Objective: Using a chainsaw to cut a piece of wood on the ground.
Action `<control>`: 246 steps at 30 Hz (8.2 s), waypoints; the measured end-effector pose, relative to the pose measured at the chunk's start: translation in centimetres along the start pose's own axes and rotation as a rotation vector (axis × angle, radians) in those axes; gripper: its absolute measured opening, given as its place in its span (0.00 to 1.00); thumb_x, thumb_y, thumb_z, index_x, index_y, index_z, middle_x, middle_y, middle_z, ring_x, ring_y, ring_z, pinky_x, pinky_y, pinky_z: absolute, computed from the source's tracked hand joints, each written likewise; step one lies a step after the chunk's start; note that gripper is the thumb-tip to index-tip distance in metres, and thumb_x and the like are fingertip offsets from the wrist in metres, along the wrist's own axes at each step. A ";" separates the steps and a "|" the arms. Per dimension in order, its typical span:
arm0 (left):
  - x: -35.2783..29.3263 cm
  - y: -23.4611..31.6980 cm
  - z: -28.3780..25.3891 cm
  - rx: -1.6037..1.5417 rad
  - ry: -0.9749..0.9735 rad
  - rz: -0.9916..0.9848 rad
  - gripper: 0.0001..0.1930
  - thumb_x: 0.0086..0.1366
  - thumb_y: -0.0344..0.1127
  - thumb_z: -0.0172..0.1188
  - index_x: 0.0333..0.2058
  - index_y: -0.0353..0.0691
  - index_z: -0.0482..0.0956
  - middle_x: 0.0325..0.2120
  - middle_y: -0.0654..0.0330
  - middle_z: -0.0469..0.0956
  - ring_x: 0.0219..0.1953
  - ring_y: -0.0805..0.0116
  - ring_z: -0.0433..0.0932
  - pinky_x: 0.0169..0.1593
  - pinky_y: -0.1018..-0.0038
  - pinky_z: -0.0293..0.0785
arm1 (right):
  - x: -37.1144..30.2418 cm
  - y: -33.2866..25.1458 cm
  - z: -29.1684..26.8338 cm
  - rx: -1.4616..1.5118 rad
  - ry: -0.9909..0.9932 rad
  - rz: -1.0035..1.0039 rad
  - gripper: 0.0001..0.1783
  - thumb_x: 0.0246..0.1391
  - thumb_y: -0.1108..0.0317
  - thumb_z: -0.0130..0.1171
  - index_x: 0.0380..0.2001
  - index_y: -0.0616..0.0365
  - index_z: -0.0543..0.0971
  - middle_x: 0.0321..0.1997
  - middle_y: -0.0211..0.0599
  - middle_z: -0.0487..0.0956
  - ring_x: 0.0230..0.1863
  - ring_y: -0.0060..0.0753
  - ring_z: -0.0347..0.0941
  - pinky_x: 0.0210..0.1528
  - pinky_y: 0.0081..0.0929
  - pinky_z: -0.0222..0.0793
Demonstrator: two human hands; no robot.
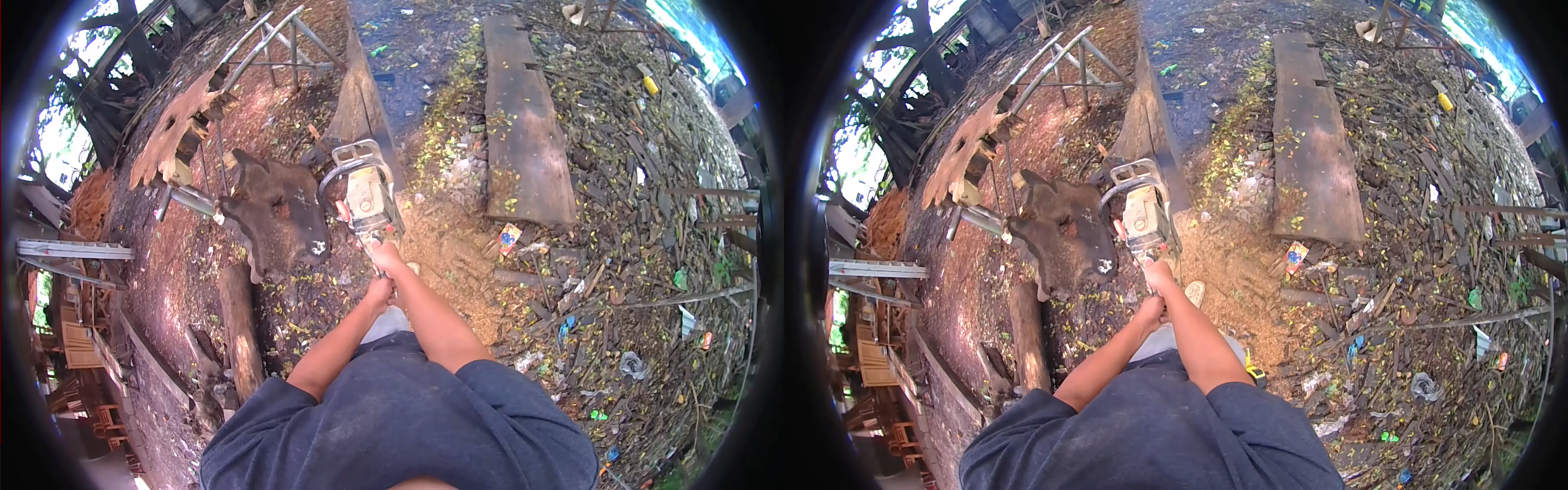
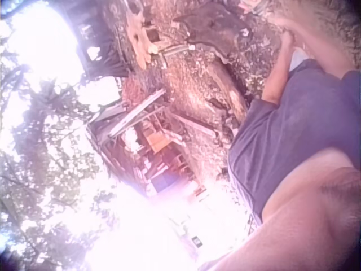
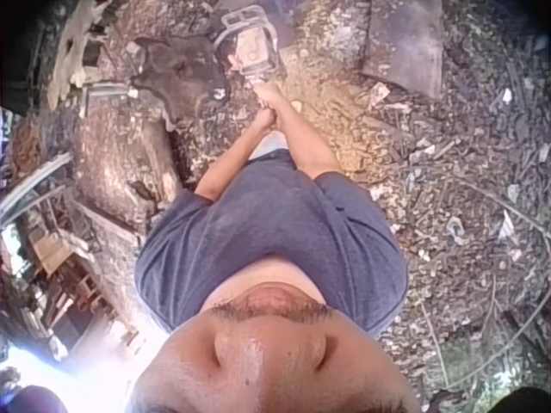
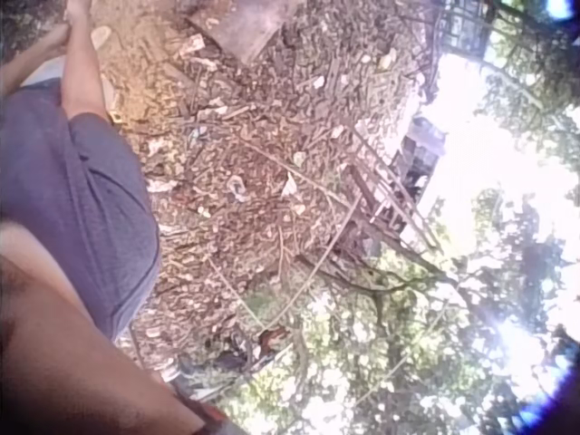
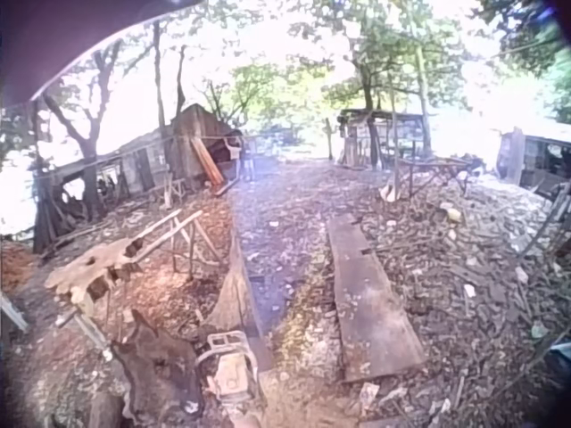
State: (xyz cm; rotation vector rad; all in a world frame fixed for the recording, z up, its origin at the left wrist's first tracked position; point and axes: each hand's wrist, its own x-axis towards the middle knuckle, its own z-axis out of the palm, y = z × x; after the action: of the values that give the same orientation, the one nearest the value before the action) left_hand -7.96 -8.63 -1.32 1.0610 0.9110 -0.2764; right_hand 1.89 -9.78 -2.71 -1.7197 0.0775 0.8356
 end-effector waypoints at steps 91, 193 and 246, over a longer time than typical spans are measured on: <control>-6.4 -9.0 1.4 -0.006 0.062 -0.093 0.08 0.63 0.31 0.48 0.24 0.45 0.65 0.15 0.69 0.59 0.13 0.78 0.53 0.15 0.77 0.48 | -6.1 10.5 -0.4 -0.056 0.045 0.102 0.28 0.62 0.53 0.49 0.22 0.72 0.75 0.14 0.44 0.73 0.12 0.37 0.70 0.16 0.39 0.62; 19.0 21.9 -0.6 0.089 0.021 0.064 0.06 0.65 0.35 0.48 0.35 0.40 0.69 0.18 0.66 0.66 0.14 0.77 0.58 0.15 0.78 0.51 | 25.9 -14.3 2.6 -0.167 0.197 -0.145 0.26 0.60 0.54 0.50 0.23 0.71 0.75 0.19 0.53 0.76 0.20 0.47 0.77 0.24 0.43 0.69; 12.6 19.2 -1.1 0.127 0.011 0.049 0.07 0.64 0.31 0.48 0.26 0.42 0.67 0.17 0.67 0.62 0.15 0.77 0.56 0.16 0.76 0.48 | 18.5 -13.0 2.7 -0.011 0.090 -0.076 0.25 0.62 0.56 0.50 0.24 0.71 0.76 0.17 0.44 0.75 0.14 0.36 0.71 0.17 0.38 0.63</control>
State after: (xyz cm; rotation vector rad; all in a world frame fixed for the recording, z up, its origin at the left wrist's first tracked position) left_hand 10.75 4.48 1.03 1.2011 0.8852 -0.2912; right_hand 20.34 3.59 -2.66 -1.7599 0.0680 0.7042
